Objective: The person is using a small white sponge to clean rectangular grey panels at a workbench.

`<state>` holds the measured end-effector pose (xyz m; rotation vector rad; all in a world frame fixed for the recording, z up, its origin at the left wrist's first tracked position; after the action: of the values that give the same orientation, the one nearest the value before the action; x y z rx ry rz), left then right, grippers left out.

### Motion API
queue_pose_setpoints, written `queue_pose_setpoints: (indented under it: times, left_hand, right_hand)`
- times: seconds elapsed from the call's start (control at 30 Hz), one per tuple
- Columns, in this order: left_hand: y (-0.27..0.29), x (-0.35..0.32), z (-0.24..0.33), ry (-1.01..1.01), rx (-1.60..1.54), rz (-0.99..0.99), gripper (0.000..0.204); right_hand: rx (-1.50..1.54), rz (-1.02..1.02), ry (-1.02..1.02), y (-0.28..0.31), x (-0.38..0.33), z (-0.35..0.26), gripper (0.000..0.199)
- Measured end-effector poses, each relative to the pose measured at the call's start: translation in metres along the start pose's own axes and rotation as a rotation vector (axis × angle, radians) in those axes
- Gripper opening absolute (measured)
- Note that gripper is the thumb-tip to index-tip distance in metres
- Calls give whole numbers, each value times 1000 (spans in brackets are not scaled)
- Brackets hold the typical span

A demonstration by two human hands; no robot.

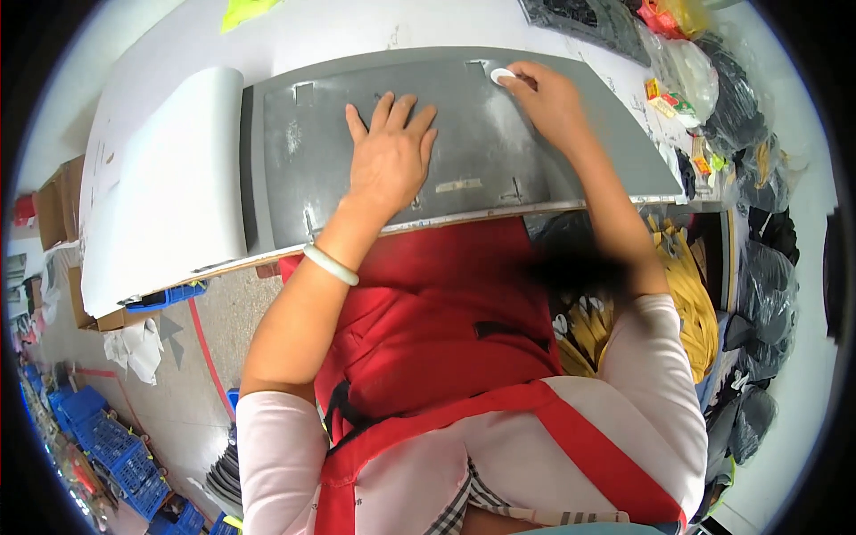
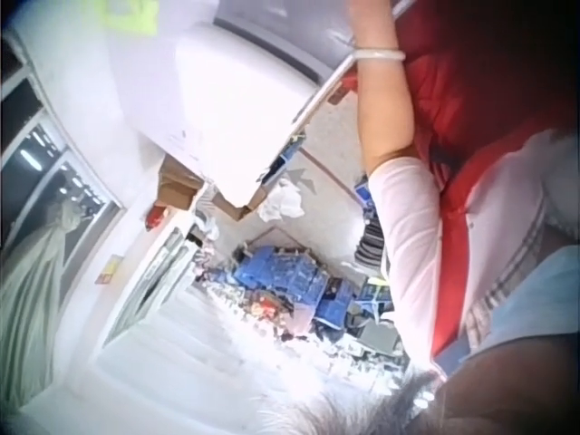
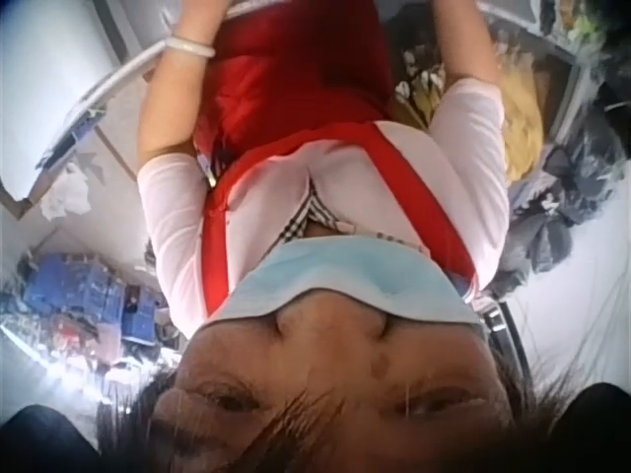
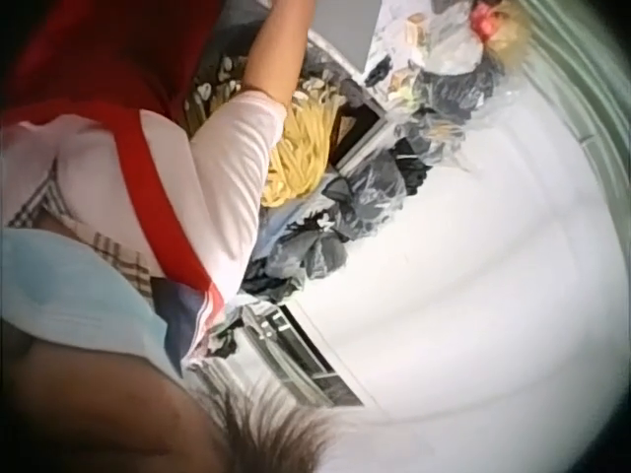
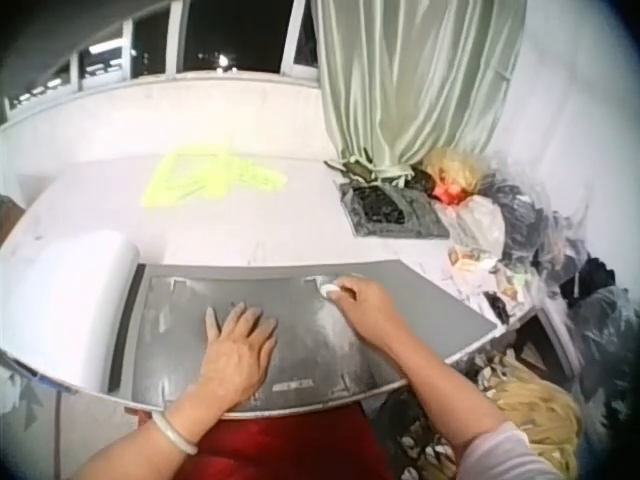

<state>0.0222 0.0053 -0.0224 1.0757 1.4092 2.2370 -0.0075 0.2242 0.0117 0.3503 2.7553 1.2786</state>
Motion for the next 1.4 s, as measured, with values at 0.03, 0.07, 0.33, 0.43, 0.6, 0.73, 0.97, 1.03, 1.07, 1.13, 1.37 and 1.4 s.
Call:
queue_pose_setpoints:
  times: [0.03,0.07,0.33,0.43,0.6,0.73,0.97,1.03,1.07,1.13,1.37,1.4]
  left_hand:
    - [1,1,2,-2,-1,6,33]
    - [2,1,2,5,10,0,33]
    - [2,2,-2,28,6,-21,33]
    - [3,1,-2,29,1,-11,32]
    - [1,1,-1,16,-35,9,34]
    - [0,0,-2,12,-18,12,34]
    - [2,1,-1,25,15,21,32]
    - [1,1,-2,30,13,18,32]
    - [1,0,-3,32,17,18,32]
    - [0,-2,-6,42,26,19,32]
    - [-5,0,1,-5,124,11,34]
    - [-4,-1,-1,-9,97,22,34]
  right_hand:
    - [-46,54,75,1,11,-6,25]
    - [-91,101,150,0,20,-12,25]
    - [-251,90,354,-29,58,-28,23]
    - [-322,95,391,-35,58,-30,23]
    - [-356,65,425,-36,57,-30,21]
    - [-457,100,446,-32,59,-29,21]
    - [113,14,-20,-28,72,11,24]
    - [39,-8,-23,-29,73,10,23]
    - [-31,-33,-18,-32,75,4,23]
    - [-58,-130,-56,-32,76,-2,23]
    - [217,-212,136,-74,69,-73,24]
    - [267,-296,191,-96,56,-100,22]
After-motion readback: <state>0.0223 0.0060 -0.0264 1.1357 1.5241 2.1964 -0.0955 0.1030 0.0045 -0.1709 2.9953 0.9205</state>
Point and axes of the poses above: each hand's wrist, its own x-axis towards the middle knuckle, its own y-axis out of the back of the hand, z = x × y, the point moved 9 cm from there along x, towards the middle knuckle, and after that the axes turned 10 degrees about -y, right-handed, at the moved point
